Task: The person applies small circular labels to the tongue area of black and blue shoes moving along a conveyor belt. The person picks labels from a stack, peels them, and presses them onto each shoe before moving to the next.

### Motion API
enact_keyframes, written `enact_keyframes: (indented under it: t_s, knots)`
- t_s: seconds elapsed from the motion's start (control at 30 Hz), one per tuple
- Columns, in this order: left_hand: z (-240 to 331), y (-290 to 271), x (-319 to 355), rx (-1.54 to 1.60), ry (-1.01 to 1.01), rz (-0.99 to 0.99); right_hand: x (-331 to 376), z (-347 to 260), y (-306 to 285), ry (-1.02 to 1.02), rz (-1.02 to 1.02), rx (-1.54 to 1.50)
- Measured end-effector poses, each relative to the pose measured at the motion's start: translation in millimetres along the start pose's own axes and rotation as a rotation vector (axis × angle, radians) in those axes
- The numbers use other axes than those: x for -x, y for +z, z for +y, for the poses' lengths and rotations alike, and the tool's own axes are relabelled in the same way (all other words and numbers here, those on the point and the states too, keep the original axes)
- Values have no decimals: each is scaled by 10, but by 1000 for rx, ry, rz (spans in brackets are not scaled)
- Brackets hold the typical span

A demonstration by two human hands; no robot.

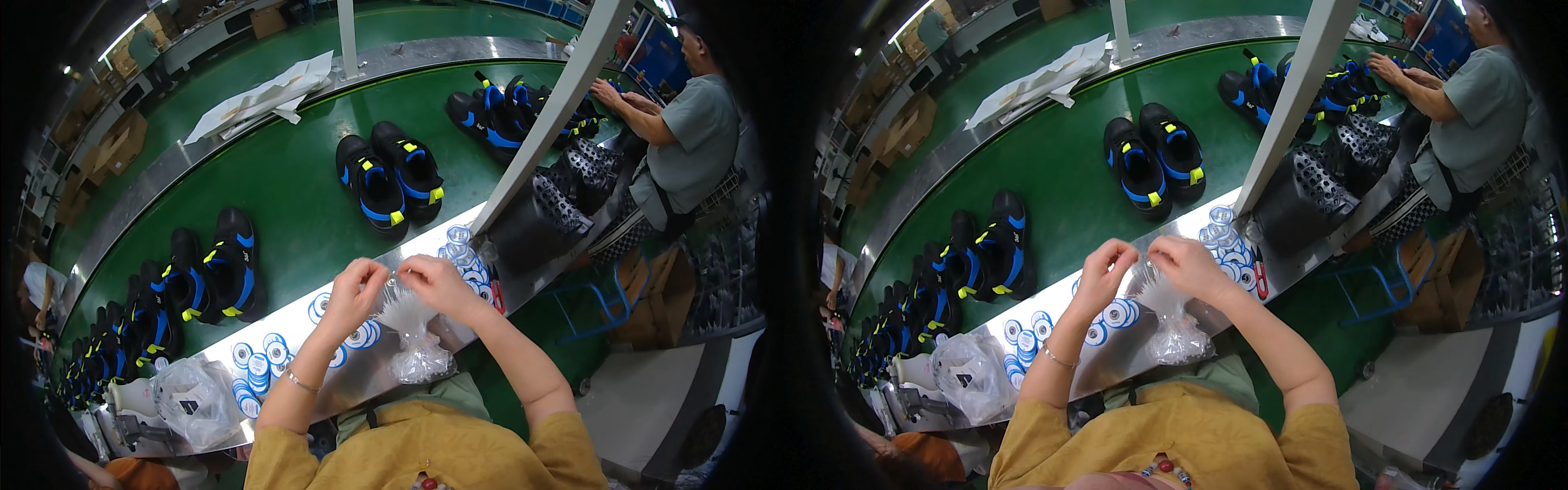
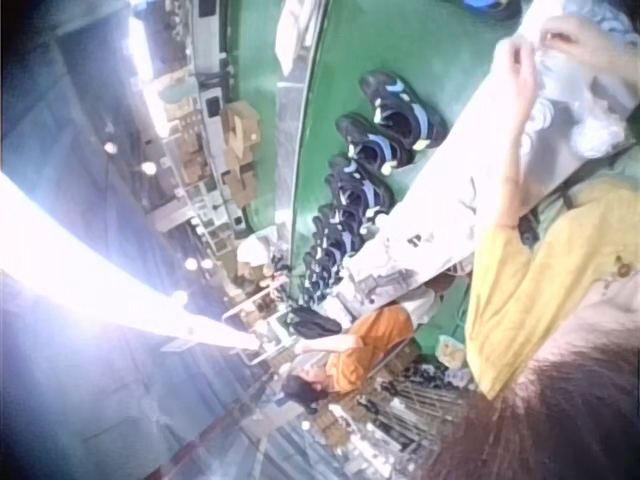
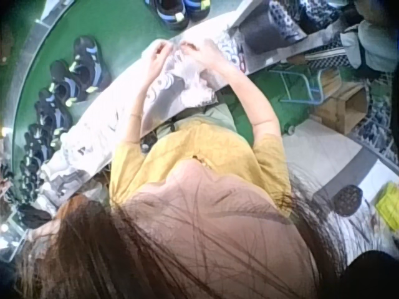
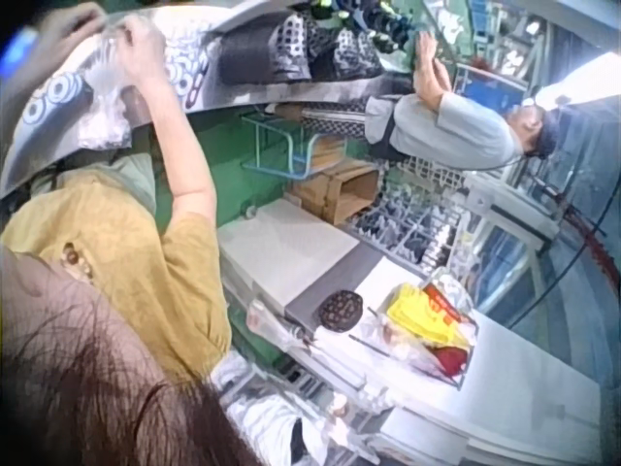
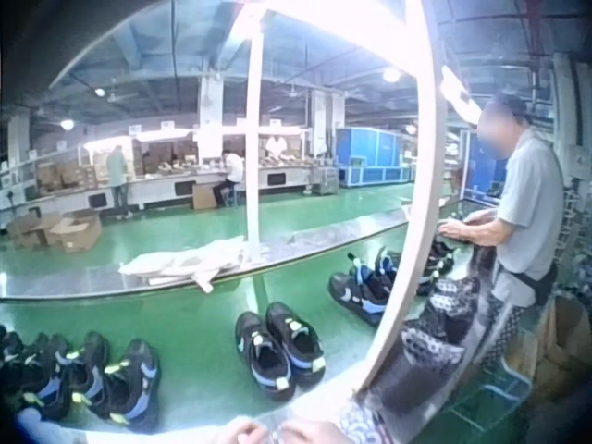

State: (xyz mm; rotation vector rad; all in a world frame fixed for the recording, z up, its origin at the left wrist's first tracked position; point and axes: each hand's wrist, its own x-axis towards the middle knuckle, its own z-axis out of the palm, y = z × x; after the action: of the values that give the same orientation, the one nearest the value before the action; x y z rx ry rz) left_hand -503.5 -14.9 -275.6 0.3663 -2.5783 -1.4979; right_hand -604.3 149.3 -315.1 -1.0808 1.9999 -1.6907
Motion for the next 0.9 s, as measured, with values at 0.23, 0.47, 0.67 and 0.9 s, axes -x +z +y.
enact_keyframes:
  t_s: [0.23, 0.47, 0.67, 0.9]
  knots:
    - [-511, 442, -693, 249, -170, 223, -403, 476, -198, -82, 286, 537]
    - [-489, 441, -808, 505, -359, 204, -616, 649, -145, -174, 195, 780]
    - [-511, 441, -847, 528, -392, 248, -717, 641, 14, -272, 119, 694]
    - [-512, 251, -715, 441, -215, 415, -671, 606, -46, -160, 240, 228]
